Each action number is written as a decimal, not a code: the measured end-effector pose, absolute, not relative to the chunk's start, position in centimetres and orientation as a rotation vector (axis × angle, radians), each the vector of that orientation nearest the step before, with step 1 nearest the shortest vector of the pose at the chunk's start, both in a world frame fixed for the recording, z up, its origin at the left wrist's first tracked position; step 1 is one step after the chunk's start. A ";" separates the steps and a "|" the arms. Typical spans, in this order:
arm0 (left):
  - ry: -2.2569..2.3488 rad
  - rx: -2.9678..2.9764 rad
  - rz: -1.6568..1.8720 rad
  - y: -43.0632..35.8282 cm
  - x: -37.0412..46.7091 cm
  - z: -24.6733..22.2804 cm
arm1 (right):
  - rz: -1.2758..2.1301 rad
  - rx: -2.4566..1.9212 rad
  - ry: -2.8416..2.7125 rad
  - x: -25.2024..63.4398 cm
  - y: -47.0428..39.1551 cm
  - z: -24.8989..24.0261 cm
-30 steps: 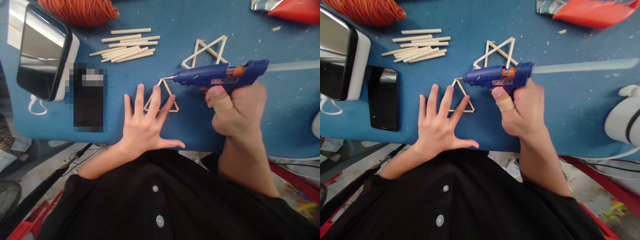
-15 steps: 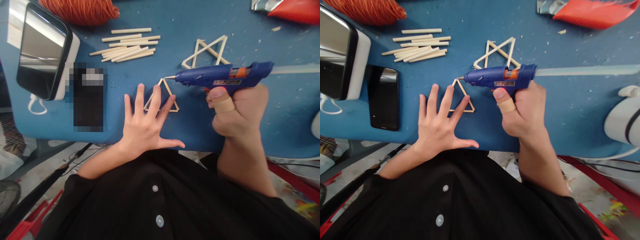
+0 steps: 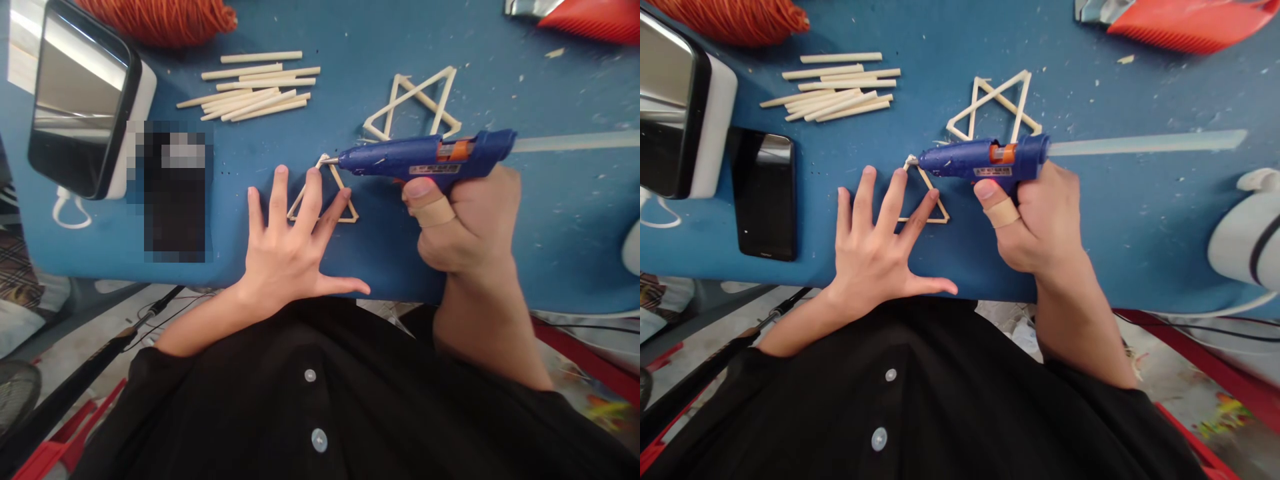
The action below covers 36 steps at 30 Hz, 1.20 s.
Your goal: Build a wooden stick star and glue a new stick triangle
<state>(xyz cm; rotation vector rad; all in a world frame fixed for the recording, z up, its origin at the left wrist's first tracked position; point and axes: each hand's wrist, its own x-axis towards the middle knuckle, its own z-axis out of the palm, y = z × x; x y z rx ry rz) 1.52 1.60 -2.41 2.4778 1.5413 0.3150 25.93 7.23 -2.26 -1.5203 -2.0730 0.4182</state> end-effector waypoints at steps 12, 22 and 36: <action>1.545 2.476 0.303 1.6 1.5 -2.4 | 0.372 -1.567 -2.052 26.0 7.2 -2.4; 1.540 2.487 0.319 1.6 1.4 -2.5 | 0.362 -1.562 -2.064 26.4 7.0 -2.3; 1.536 2.447 0.293 1.7 1.3 -2.3 | 0.351 -1.670 -2.067 26.3 7.0 -2.3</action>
